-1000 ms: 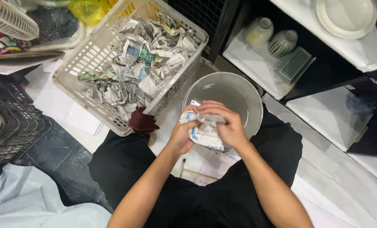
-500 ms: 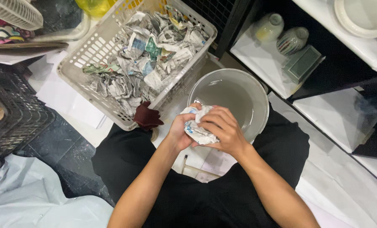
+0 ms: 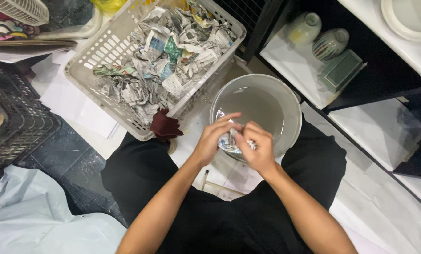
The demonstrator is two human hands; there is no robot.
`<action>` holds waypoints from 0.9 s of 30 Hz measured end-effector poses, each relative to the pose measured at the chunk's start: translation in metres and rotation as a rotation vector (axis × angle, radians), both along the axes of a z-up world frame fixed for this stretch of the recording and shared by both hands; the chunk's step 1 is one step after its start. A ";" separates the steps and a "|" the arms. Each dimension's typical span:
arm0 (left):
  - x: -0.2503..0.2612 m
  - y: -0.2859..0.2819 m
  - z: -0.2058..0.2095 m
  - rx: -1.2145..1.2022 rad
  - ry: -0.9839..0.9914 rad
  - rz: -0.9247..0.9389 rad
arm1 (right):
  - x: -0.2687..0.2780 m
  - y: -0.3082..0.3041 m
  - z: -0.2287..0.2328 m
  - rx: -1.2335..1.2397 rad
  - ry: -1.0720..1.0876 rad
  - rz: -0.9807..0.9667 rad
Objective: The person sits on the floor and wraps various ceramic dishes, including plates and cups, with newspaper. They fold the paper around each item and place the wrapped pieces into a nearby basket.
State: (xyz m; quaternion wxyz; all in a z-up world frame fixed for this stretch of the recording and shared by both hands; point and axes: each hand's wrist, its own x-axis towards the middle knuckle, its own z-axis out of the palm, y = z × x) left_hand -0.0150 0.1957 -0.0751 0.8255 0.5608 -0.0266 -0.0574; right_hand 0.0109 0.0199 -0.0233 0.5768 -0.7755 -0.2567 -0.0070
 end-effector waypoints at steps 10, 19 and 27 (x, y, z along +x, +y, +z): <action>-0.016 -0.040 -0.002 0.218 0.154 0.168 | 0.021 -0.013 -0.040 0.651 0.892 -0.324; -0.002 -0.039 -0.011 0.169 0.296 0.433 | 0.022 0.015 0.001 0.613 1.152 -0.310; -0.008 -0.039 0.000 0.091 0.326 0.583 | 0.018 0.023 -0.024 0.703 1.223 -0.302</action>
